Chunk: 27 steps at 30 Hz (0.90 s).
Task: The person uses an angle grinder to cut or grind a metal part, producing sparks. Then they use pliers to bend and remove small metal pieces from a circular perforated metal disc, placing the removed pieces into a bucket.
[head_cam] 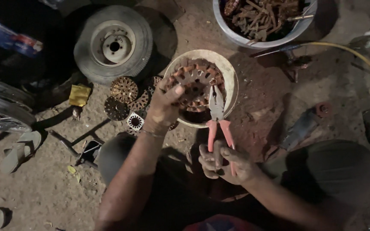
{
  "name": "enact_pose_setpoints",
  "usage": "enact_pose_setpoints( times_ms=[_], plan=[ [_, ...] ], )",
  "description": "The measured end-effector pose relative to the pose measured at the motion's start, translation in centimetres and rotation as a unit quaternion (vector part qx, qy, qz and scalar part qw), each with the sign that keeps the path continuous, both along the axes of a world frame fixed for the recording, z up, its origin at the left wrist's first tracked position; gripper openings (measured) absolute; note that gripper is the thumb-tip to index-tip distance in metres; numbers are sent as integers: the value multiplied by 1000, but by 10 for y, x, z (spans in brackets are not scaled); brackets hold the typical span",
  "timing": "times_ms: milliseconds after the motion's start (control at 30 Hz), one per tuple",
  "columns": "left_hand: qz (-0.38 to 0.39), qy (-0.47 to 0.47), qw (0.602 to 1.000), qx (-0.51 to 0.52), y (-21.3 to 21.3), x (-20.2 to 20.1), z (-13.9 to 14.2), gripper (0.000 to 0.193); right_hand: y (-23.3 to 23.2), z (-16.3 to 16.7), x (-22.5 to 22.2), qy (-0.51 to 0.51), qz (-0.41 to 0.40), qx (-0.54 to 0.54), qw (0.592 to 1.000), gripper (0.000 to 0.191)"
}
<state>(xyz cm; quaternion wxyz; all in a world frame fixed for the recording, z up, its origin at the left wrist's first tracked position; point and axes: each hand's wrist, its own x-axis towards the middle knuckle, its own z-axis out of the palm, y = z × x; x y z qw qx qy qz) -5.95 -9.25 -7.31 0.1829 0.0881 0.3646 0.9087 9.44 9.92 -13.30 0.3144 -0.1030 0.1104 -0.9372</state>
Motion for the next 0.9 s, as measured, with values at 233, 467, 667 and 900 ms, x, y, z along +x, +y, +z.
enact_pose_setpoints(
  times_ms=[233, 467, 667, 900],
  plan=[
    [86, -98, 978, -165, 10, 1, 5, 57, -5, -10, -23, -2, -116, 417, 901, 13],
    [258, -127, 929, -231, 41, 8, -33, 44, -13, -57, -43, 166, -206, 837, 479, 25],
    [217, -226, 936, -162, 27, 3, -39, 26, -7, -58, -46, 116, -204, 858, 457, 34],
    [225, -219, 942, -119, 18, -3, -33, 29, 11, -51, -52, 45, -92, 775, 624, 41]
  ],
)
